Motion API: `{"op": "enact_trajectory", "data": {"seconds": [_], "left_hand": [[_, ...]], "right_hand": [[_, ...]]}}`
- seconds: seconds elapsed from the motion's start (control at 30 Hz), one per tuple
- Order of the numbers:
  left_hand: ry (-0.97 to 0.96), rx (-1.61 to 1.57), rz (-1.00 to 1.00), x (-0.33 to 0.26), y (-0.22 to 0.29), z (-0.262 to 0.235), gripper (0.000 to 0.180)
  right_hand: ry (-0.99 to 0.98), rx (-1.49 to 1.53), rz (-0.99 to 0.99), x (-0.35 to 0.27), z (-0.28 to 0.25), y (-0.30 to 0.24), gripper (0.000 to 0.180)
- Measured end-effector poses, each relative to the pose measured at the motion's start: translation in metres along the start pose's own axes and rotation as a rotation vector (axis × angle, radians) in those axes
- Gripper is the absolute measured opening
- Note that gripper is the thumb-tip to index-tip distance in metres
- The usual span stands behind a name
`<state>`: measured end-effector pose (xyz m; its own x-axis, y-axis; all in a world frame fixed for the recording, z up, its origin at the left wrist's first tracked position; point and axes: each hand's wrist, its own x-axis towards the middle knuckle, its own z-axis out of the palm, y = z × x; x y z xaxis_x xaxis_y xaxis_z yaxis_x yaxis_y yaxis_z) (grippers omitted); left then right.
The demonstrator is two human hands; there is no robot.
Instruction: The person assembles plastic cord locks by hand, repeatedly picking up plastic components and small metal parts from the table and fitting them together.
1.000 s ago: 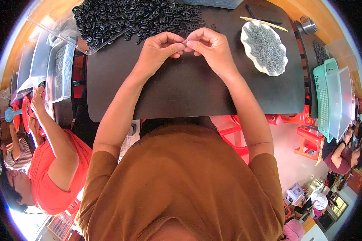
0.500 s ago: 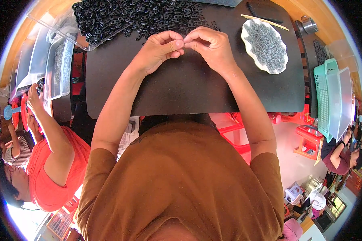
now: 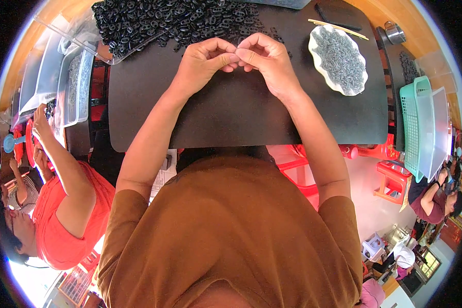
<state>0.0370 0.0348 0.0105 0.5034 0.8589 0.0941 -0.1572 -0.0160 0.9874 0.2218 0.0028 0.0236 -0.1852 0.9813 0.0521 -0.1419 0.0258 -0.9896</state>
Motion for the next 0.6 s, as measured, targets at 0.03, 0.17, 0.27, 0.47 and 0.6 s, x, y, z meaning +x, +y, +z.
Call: {"op": "enact_trajectory", "data": {"seconds": [0.03, 0.17, 0.27, 0.47, 0.6], "left_hand": [[-0.006, 0.026, 0.001, 0.001, 0.000, -0.001, 0.011], [-0.053, 0.065, -0.032, 0.001, -0.004, -0.005, 0.011], [-0.072, 0.152, -0.036, 0.001, -0.002, -0.003, 0.013], [-0.093, 0.139, -0.092, 0.002, -0.002, -0.007, 0.014], [-0.025, 0.044, -0.106, 0.001, 0.003, -0.007, 0.015]], "right_hand": [[0.000, 0.000, 0.001, 0.000, -0.002, -0.002, 0.008], [-0.099, -0.187, 0.015, 0.001, -0.012, -0.009, 0.006], [-0.129, -0.323, -0.019, 0.000, -0.015, -0.009, 0.005], [-0.063, -0.719, -0.253, -0.006, -0.019, -0.024, 0.006], [0.232, -0.931, -0.251, -0.021, -0.070, -0.051, 0.010]]}}
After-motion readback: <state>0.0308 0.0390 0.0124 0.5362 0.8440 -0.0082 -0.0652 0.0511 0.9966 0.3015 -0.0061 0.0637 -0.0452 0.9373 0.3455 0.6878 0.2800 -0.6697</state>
